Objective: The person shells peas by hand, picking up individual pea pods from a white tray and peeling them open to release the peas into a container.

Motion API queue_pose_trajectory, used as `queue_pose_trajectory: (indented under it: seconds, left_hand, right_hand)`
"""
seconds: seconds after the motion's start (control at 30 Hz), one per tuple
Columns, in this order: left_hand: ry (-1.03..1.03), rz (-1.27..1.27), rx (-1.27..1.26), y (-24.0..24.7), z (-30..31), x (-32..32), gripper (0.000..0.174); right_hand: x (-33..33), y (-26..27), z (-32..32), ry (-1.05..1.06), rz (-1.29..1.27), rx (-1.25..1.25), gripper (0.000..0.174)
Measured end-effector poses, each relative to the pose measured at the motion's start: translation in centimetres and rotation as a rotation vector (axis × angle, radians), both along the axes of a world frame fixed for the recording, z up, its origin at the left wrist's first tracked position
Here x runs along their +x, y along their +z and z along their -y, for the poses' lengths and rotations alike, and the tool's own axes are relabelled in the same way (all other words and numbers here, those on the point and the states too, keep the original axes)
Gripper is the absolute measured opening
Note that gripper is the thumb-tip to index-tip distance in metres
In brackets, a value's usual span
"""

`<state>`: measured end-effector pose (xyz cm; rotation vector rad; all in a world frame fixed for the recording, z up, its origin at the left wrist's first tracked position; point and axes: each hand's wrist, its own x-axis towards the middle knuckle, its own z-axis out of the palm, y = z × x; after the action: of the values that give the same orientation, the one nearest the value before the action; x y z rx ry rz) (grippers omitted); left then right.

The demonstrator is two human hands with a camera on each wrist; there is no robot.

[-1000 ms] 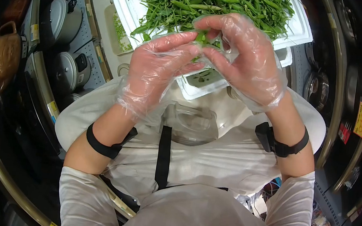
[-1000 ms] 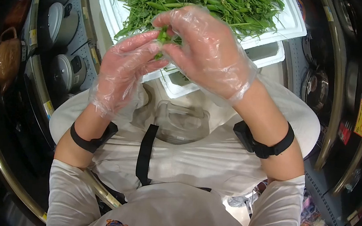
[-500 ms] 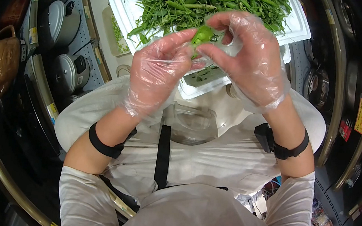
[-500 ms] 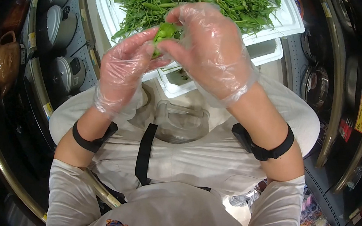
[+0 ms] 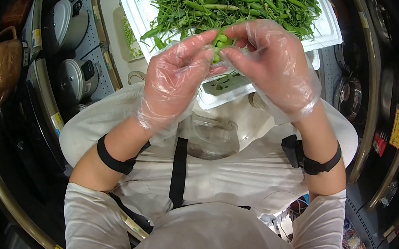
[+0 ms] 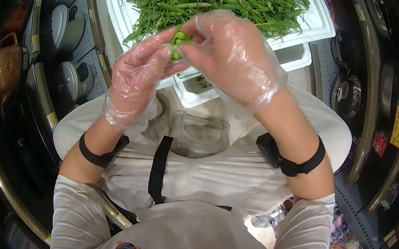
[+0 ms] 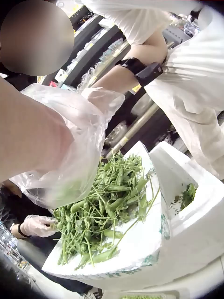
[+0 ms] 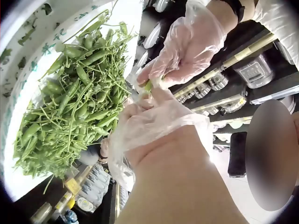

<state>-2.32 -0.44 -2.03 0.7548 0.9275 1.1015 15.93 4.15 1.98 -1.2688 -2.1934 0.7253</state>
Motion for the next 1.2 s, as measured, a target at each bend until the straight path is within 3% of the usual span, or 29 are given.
queue_pose_trajectory:
  seconds: [0.13, 0.23, 0.37, 0.5, 0.57, 0.6, 0.63, 0.7, 0.73, 0.8, 0.83, 0.9, 1.0, 1.1, 1.2]
  left_hand:
    - [-0.02, -0.027, 0.003, -0.5, 0.2, 0.0, 0.036]
    - [-0.052, -0.114, 0.021, -0.9, 0.3, 0.1, 0.036]
    - [-0.081, -0.207, -0.08, -1.6, 0.7, -0.2, 0.038]
    - [-0.098, -0.26, -0.101, -2.3, 1.5, -0.7, 0.039]
    - [-0.155, -0.303, -0.12, -2.3, 1.8, -1.1, 0.039]
    - [-0.162, -0.28, -0.104, -2.6, 1.8, -1.3, 0.039]
    - [-0.17, -0.279, -0.105, -2.7, 1.8, -1.4, 0.039]
    - [-0.162, -0.333, -0.167, -2.8, 1.7, -1.6, 0.041]
    - [-0.174, -0.333, -0.171, -3.2, 1.6, -1.7, 0.041]
    - [-0.099, -0.232, -0.218, -3.9, 1.4, -2.0, 0.04]
    - [-0.104, -0.233, -0.22, -4.0, 1.2, -2.1, 0.04]
    - [-0.098, -0.257, -0.264, -3.9, 0.9, -2.3, 0.039]
    - [-0.115, -0.307, -0.279, -3.4, 0.4, -2.6, 0.04]
    - [-0.098, -0.326, -0.285, -3.8, 0.5, -3.2, 0.038]
    - [-0.069, -0.284, -0.269, -3.6, 0.5, -3.4, 0.04]
  right_hand:
    - [0.2, 0.1, -0.6, 0.016, 0.048, -0.353, 0.025]
    - [0.3, -1.2, -0.8, 0.042, 0.038, -0.442, 0.024]
    - [-0.6, -2.4, 0.1, 0.048, 0.035, -0.371, 0.019]
    - [-1.6, -5.0, 1.8, 0.07, 0.061, -0.527, 0.022]
    - [-1.7, -7.2, 3.2, 0.018, -0.292, -0.743, 0.027]
    - [-2.2, -7.4, 3.6, -0.098, -0.392, -0.943, 0.035]
    - [-2.3, -7.4, 3.4, -0.106, -0.394, -0.943, 0.035]
    - [-2.4, -6.9, 2.9, 0.138, 0.19, -0.59, 0.038]
    - [-2.8, -6.4, 2.6, 0.128, 0.187, -0.596, 0.038]
    - [-3.8, -5.2, 1.7, -0.139, -0.19, -1.189, 0.032]
    - [-3.8, -4.6, 1.4, -0.143, -0.193, -1.191, 0.032]
    - [-3.9, -3.7, 1.0, 0.038, 0.062, -0.857, 0.029]
    - [-4.3, -3.8, 0.3, 0.12, 0.197, -0.841, 0.028]
    - [-4.8, -4.3, 0.2, 0.146, 0.068, -0.824, 0.029]
    - [-5.2, -5.0, 0.0, 0.22, 0.111, -0.753, 0.025]
